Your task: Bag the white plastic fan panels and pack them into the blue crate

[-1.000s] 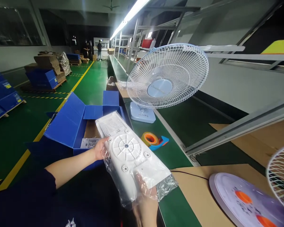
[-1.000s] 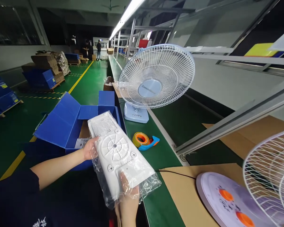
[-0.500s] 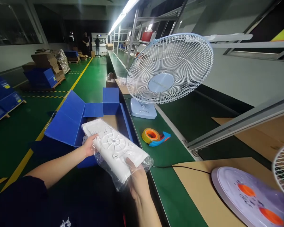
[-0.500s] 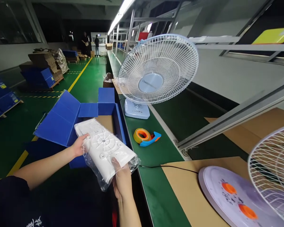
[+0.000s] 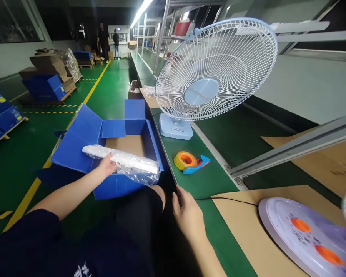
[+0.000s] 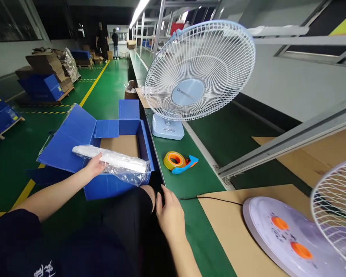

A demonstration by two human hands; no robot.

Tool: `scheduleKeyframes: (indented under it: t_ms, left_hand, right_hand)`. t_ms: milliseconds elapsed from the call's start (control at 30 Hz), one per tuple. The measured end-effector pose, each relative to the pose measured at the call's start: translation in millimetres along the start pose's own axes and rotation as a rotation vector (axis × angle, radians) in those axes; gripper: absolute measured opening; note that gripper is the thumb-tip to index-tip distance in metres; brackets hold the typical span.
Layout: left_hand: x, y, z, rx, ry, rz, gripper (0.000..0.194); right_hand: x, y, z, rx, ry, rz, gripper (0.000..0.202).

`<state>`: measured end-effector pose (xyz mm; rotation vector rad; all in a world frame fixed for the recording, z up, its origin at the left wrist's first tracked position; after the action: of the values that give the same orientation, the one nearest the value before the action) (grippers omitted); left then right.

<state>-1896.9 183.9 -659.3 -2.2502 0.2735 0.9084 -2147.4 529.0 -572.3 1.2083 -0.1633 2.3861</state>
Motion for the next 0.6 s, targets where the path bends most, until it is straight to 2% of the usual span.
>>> scheduleKeyframes:
  t_ms: [100, 167, 333, 467, 600]
  left_hand:
    - [-6.4, 30.1, 9.6, -0.026, -0.018, -0.005, 0.019]
    - [-8.8, 49.8, 12.3, -0.038, -0.028, -0.020, 0.020]
    - [-12.1, 95.7, 15.6, -0.052, -0.066, -0.065, 0.024]
    - [-17.1, 129.7, 27.8, -0.056, -0.120, -0.052, 0.024]
    - [-19.6, 161.1, 40.1, -0.075, -0.168, -0.035, 0.020]
  right_hand:
    - [-1.9, 0.0, -18.4, 0.273, -0.307, 0.006, 0.040]
    - [-3.9, -1.9, -33.4, 0.359, -0.425, 0.023, 0.038]
    - [-9.3, -8.7, -59.1, 0.389, -0.470, 0.081, 0.041]
    - [-12.3, -7.9, -60.6, 0.430, -0.449, 0.098, 0.047]
    - [-12.7, -2.5, -62.5, 0.409, -0.436, 0.098, 0.046]
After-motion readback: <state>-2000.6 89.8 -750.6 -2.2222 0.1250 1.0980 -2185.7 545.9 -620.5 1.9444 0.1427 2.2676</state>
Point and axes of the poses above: each hand's wrist, its own y-axis towards the middle knuckle, its own x-axis out of the back of the hand, z = x × y, the point moved 4 cm from there along y, towards the middle knuckle, and after that the axes turned 15 degrees about z, right-handed, at the moved point
